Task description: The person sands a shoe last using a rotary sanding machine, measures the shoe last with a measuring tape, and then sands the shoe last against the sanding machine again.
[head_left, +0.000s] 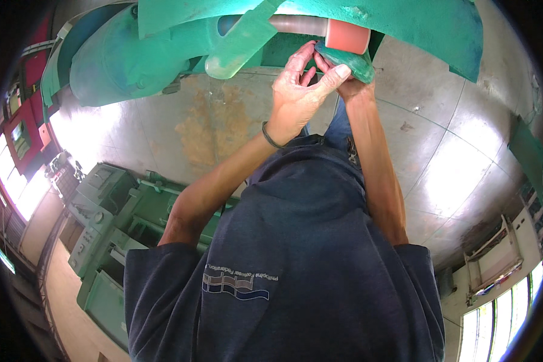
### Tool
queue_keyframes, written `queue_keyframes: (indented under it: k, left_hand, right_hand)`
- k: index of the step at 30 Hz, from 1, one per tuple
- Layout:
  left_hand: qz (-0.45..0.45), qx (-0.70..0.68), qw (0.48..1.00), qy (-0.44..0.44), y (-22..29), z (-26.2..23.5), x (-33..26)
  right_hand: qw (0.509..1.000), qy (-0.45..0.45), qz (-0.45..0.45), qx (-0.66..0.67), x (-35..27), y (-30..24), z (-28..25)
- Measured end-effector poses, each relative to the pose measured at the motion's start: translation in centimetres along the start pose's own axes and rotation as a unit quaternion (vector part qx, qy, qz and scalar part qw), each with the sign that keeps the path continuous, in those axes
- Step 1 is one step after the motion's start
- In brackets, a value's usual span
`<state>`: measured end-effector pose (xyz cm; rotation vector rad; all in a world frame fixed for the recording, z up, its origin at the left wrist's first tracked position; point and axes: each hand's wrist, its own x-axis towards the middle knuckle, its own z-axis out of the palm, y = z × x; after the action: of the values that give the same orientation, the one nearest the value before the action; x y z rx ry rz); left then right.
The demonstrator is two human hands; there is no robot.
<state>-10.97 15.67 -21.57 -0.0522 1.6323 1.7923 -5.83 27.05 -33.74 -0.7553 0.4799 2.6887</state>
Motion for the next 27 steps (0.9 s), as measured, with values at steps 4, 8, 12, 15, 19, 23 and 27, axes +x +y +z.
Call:
queue_keyframes:
  k: [4,8,12,15,19,23,27]
  left_hand:
    - [0.008,-0.007,1.0,-0.007,0.4,0.2,-0.2]
    - [0.037,0.025,0.999,-0.015,1.6,0.7,-1.7]
    - [0.041,0.006,0.999,-0.019,2.3,0.8,-2.5]
    - [0.024,0.062,0.998,0.002,1.9,0.5,-1.9]
    - [0.016,0.047,0.999,0.014,0.8,0.1,-0.3]
    - [0.029,0.046,0.999,0.005,0.5,-0.1,0.2]
    - [0.022,0.049,0.999,0.004,1.6,0.3,-0.9]
  right_hand:
    - [0.999,0.021,-0.012,-0.024,-0.2,0.1,0.3]
    - [0.993,-0.111,0.027,-0.008,-1.8,0.3,1.9]
    - [0.974,-0.032,-0.045,-0.221,-2.5,0.8,2.9]
    - [0.984,-0.031,-0.043,-0.172,-1.7,1.5,2.2]
    - [0.988,0.061,-0.076,-0.123,-0.7,2.6,0.4]
    - [0.999,-0.013,-0.038,0.016,-0.5,2.6,0.1]
    - [0.989,0.054,-0.086,-0.105,-0.9,2.8,1.4]
